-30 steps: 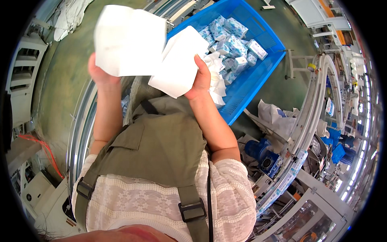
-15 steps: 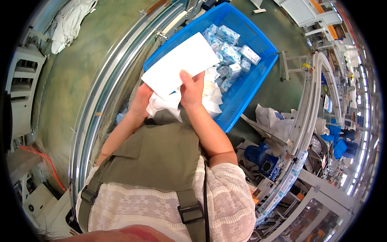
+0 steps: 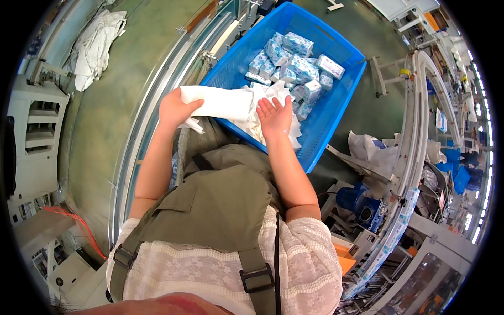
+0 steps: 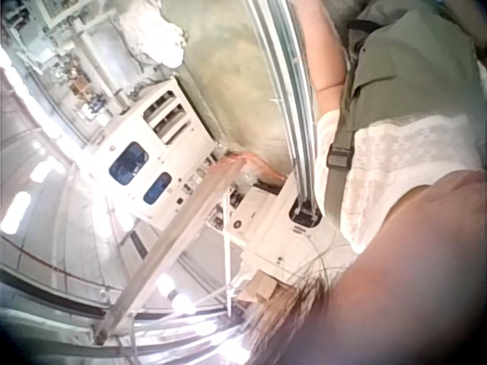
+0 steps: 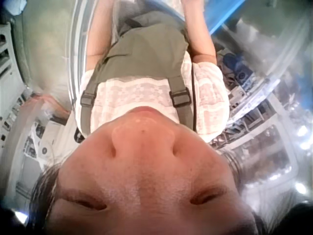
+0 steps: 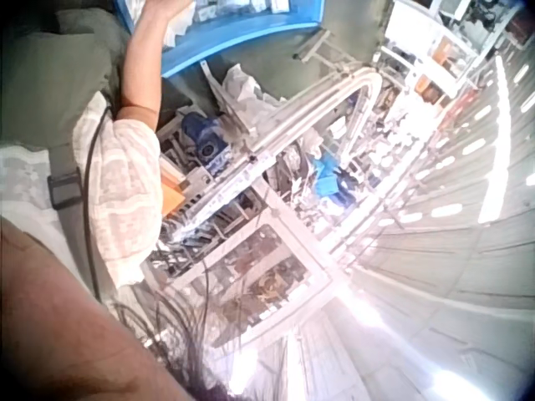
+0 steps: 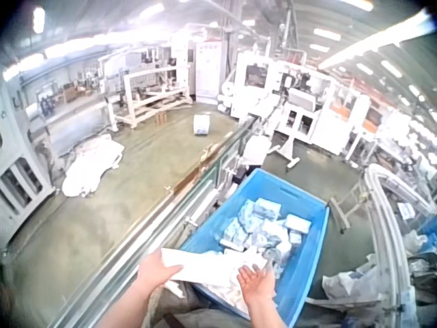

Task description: The person unpacks small, individually wrapped tissue packs from a blue plastic basket. They remove the plastic wrappers and place the unwrapped white tissue stacks into a larger pile on a nearby orange surface.

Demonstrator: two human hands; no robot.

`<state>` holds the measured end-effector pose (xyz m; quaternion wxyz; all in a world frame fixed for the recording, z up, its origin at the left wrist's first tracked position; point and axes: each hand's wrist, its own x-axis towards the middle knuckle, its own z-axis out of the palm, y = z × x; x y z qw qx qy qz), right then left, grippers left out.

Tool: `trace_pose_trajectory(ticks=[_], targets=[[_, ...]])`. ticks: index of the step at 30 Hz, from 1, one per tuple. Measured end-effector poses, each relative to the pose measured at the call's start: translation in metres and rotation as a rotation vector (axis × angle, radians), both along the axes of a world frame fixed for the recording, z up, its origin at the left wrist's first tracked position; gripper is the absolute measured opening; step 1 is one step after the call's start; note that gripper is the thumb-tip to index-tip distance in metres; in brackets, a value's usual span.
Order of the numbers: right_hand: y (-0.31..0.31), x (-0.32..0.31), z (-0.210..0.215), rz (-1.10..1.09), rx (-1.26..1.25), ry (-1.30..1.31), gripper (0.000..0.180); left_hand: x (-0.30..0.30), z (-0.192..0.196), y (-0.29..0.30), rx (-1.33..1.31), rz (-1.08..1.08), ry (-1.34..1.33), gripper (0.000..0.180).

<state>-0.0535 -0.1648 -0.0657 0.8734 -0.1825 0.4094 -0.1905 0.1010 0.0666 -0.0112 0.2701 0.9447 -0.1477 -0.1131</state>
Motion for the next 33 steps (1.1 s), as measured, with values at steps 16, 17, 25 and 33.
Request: trace_pose_trajectory(ticks=[16, 17, 25, 33], targets=[[-0.008, -0.016, -0.049, 0.062, 0.201, 0.113, 0.039, 0.171, -0.088, 0.027, -1.417, 0.457, 0.967, 0.046], [-0.012, -0.020, -0.054, 0.051, 0.203, 0.116, 0.038, 0.169, -0.092, 0.030, -1.380, 0.467, 1.016, 0.045], [-0.058, -0.036, -0.140, 0.053, 0.256, 0.189, 0.031, 0.175, -0.199, 0.119, 0.156, 0.164, 0.381, 0.023], [-0.151, 0.001, -0.273, 0.052, 0.061, 0.510, 0.029, 0.047, -0.036, 0.029, -0.370, 0.527, -0.130, 0.033]])
